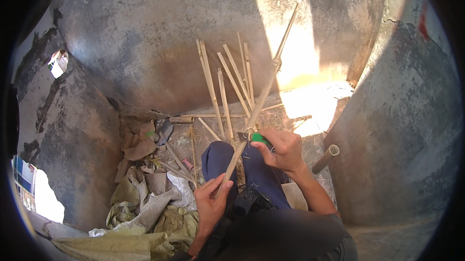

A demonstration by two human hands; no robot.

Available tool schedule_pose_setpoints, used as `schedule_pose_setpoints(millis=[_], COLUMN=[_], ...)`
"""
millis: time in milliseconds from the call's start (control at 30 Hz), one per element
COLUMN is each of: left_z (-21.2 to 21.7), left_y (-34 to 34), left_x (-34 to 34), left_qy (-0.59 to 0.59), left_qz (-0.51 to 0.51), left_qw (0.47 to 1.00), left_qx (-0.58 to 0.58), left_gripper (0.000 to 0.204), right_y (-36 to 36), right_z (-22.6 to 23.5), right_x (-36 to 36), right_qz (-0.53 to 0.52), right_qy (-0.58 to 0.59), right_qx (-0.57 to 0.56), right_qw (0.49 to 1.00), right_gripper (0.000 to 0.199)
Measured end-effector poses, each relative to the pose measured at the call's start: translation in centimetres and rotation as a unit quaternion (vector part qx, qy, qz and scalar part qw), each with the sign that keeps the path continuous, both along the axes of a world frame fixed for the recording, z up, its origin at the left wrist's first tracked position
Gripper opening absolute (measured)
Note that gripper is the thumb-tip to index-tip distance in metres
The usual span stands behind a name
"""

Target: The person is using a knife to shave and shape several long wood strips while sitting on the floor in a storage-like area.

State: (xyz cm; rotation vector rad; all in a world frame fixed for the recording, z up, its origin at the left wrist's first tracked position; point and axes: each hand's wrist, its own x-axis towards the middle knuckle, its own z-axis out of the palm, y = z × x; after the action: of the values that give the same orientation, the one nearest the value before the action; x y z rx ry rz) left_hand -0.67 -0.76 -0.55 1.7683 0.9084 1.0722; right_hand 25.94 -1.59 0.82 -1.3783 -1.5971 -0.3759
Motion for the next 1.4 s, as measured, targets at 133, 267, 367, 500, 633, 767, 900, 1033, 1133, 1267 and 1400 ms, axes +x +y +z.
schedule_pose_setpoints(millis=[133, 267, 367, 500, 633, 767, 900, 1033, 1133, 1267, 1400], left_z=[-1.7, -4.4, -3.9, -1.9, -1.3, -1.6, -0.4, -0.2, -0.3, -1.0, -2.1], left_y=[-0.6, -0.8, -0.3, 0.4, 0.7, 0.9, 0.4, 0.3, 0.4, -0.3, -0.8], left_x=[-1.3, -1.5, -0.8, 0.3, 0.8, 1.1, 1.4, 1.1, 1.0, -0.1, -1.1], left_qy=[0.008, -0.035, -0.032, -0.05, -0.064, -0.057, -0.079, -0.063, -0.055, -0.015, -0.002], left_qz=[-0.019, -0.046, -0.062, -0.049, -0.042, -0.028, -0.008, -0.01, -0.005, -0.003, -0.019], left_qw=[0.999, 0.996, 0.991, 0.993, 0.995, 0.998, 0.997, 0.998, 0.998, 0.998, 0.997], left_qx=[-0.025, -0.074, -0.118, -0.094, -0.065, -0.015, -0.017, -0.026, -0.029, -0.055, -0.078], left_gripper=[0.028, 0.029, 0.032, 0.033, 0.032, 0.03, 0.025, 0.025, 0.025, 0.023, 0.021], right_y=[0.9, -0.3, -1.4, -1.7, -1.7, -1.7, -1.4, -1.2, -0.8, 0.6, 1.3], right_z=[1.8, 1.6, 0.0, -1.7, -2.1, -1.9, -1.5, -0.7, -0.9, -0.4, 0.3], right_x=[5.2, 6.5, 2.6, -1.7, -3.8, -4.4, -4.1, -3.7, -2.8, 0.2, 4.3], right_qz=[-0.119, -0.101, -0.011, 0.063, 0.101, 0.113, 0.086, 0.085, 0.084, -0.011, -0.081], right_qy=[0.127, 0.167, 0.11, 0.034, 0.007, 0.007, -0.013, -0.048, -0.053, 0.038, 0.088], right_qx=[0.001, 0.033, -0.008, -0.021, -0.023, -0.022, -0.012, -0.009, -0.001, 0.036, 0.015], right_qw=[0.985, 0.98, 0.994, 0.997, 0.995, 0.993, 0.996, 0.995, 0.995, 0.999, 0.993], right_gripper=[0.024, 0.026, 0.03, 0.031, 0.032, 0.032, 0.032, 0.033, 0.031, 0.026, 0.023])
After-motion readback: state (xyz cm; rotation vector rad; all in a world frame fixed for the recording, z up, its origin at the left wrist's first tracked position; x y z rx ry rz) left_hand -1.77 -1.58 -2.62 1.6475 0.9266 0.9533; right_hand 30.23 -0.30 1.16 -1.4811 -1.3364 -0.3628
